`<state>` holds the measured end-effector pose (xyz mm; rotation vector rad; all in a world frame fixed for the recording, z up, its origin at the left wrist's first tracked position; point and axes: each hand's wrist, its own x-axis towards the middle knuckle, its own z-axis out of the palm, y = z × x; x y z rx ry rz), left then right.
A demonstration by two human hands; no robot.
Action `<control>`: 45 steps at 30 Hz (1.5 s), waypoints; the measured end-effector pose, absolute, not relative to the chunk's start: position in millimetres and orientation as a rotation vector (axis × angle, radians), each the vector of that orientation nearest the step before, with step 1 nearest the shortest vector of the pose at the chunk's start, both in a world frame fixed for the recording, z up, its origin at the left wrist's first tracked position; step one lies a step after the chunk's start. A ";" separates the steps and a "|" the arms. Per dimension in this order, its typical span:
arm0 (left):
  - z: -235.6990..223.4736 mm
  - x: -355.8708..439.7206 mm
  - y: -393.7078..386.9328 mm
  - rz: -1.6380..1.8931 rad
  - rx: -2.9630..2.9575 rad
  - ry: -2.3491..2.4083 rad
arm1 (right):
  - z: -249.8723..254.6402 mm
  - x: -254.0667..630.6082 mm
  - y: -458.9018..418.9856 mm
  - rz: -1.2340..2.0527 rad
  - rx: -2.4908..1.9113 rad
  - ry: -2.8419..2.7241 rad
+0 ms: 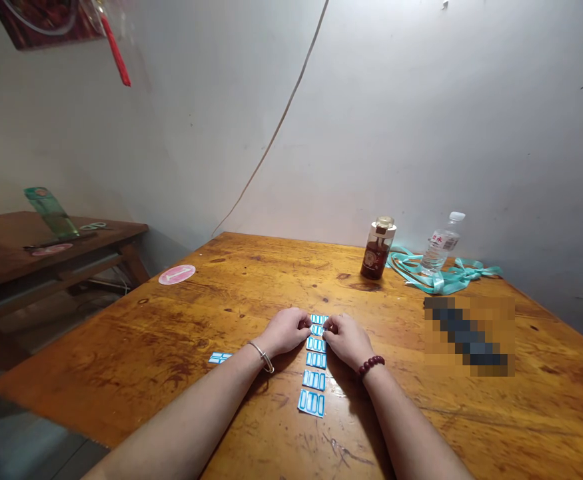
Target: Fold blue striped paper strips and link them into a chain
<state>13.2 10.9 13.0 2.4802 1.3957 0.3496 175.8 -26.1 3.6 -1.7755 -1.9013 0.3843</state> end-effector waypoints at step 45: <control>63.4 -75.8 -32.3 0.332 2.484 1.487 | -8.7 198.0 -22.3 0.449 -1.625 -1.604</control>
